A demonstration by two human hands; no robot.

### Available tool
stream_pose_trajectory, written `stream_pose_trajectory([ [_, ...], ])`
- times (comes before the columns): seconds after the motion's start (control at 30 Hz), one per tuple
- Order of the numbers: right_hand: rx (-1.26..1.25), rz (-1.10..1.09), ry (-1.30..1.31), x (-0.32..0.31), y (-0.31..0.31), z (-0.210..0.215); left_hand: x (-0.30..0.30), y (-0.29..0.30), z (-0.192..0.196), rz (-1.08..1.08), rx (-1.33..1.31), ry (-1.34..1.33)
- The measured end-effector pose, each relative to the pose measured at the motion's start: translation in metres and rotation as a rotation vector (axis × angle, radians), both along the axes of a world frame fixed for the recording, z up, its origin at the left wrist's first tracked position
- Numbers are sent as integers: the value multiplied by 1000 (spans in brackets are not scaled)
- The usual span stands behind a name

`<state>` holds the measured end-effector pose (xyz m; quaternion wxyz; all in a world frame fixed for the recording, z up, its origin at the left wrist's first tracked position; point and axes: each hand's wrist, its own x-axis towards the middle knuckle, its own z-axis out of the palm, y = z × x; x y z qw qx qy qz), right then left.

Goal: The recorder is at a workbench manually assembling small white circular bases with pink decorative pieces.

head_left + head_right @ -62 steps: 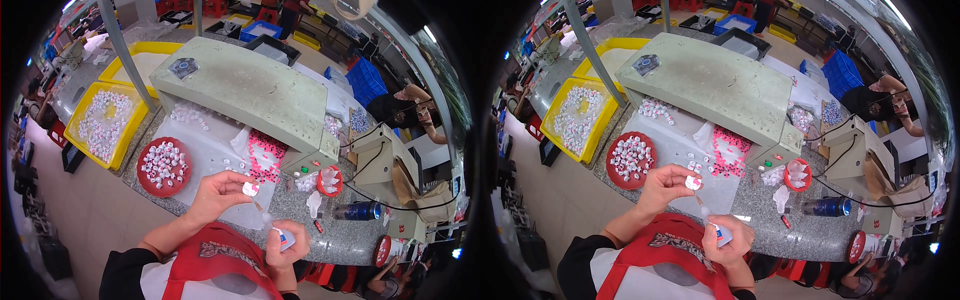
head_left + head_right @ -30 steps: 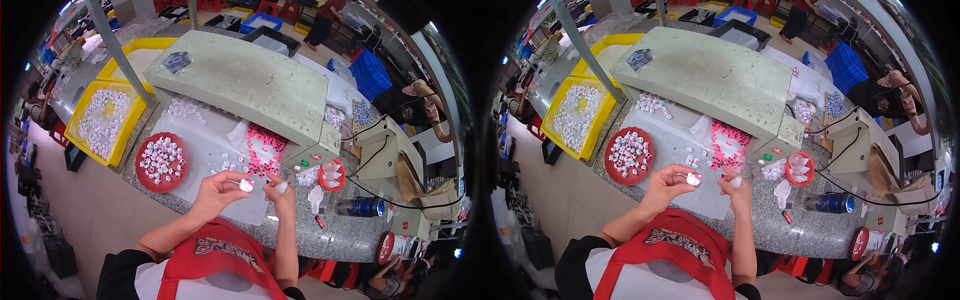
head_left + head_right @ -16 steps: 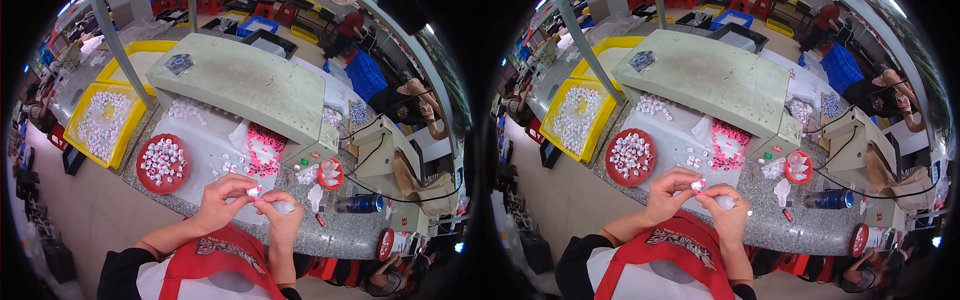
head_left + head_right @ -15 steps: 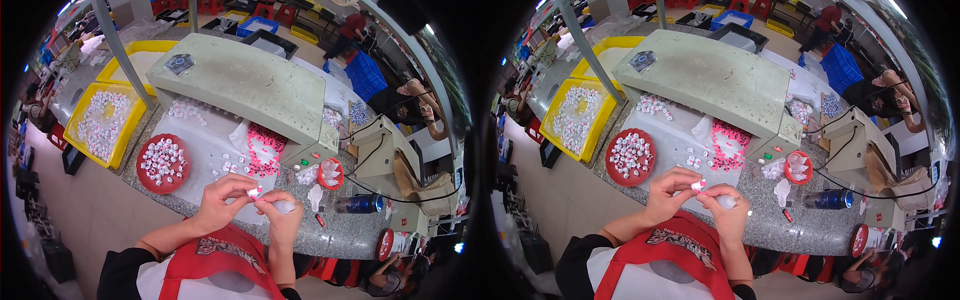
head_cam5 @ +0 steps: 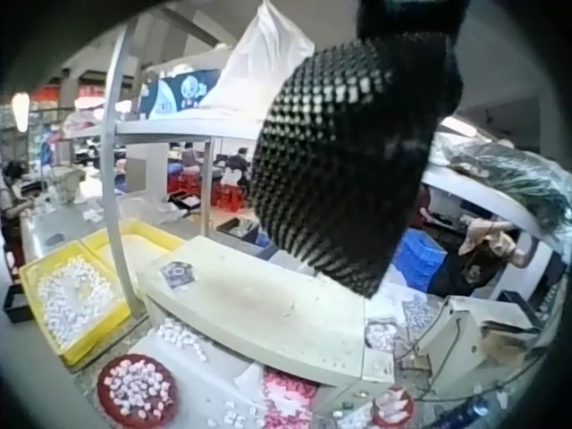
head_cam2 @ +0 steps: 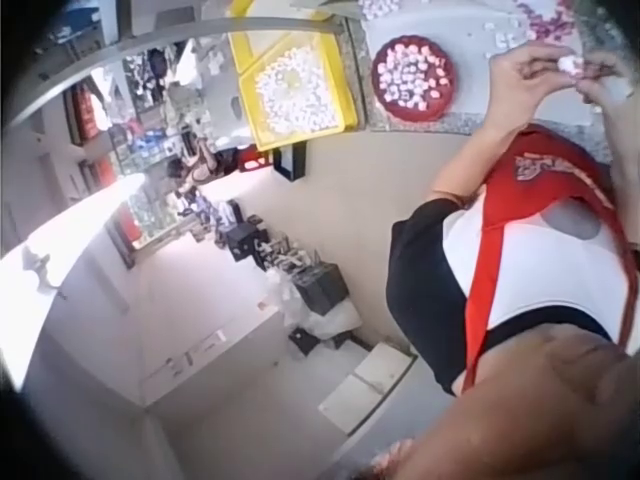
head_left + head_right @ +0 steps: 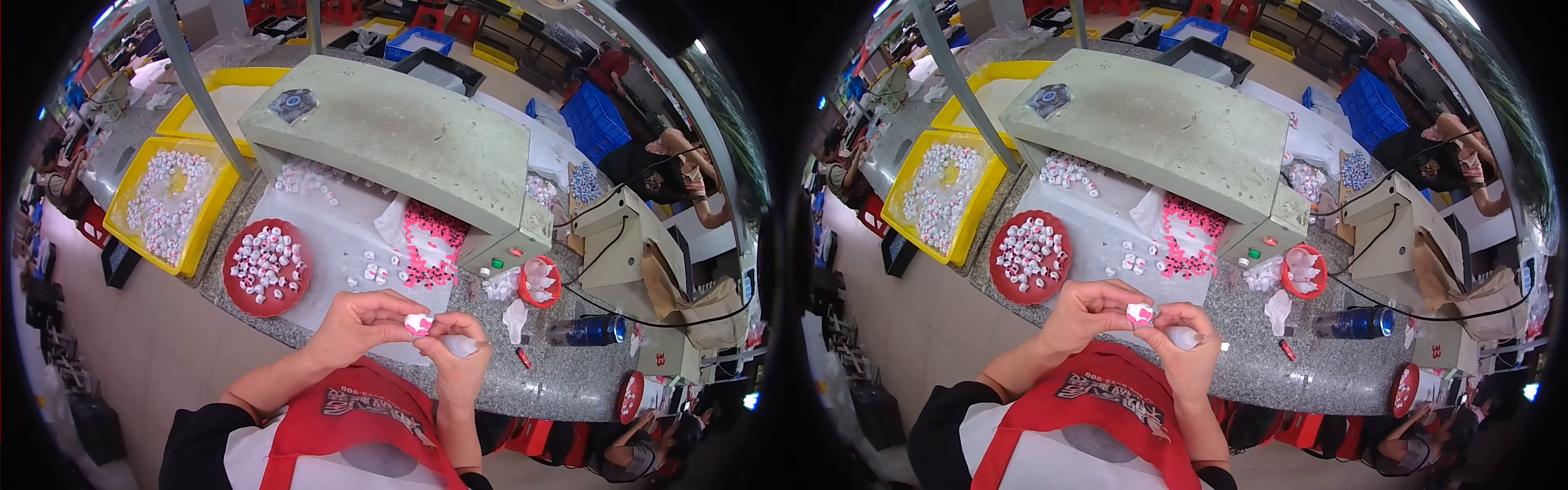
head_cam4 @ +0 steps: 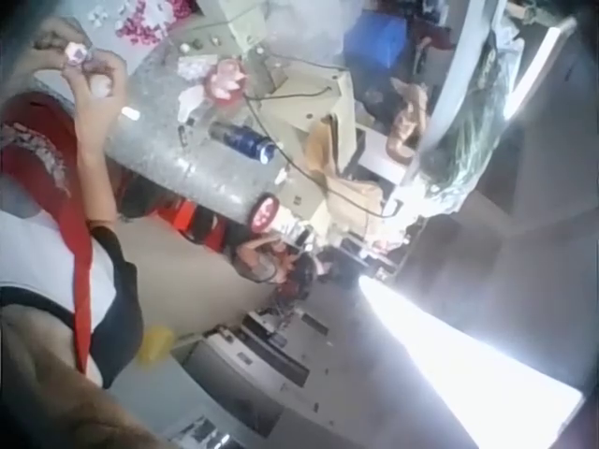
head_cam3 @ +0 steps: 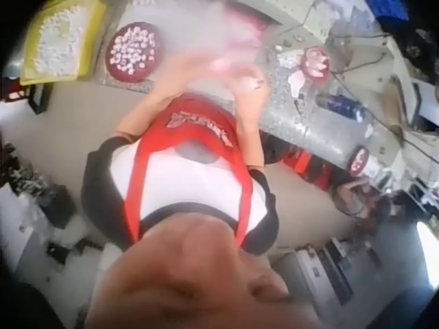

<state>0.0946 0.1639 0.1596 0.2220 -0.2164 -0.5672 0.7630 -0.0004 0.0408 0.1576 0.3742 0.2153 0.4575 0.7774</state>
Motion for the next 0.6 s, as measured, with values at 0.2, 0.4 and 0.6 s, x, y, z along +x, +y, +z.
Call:
stream_pose_trajectory([
  [0.2,282,67,41,8,9,0,11,8,6,53,90,94],
  [0.4,322,82,24,7,10,6,9,8,-2,48,67,126],
  [0.6,342,-79,-43,3,1,8,13,12,-11,111,116,-24],
])
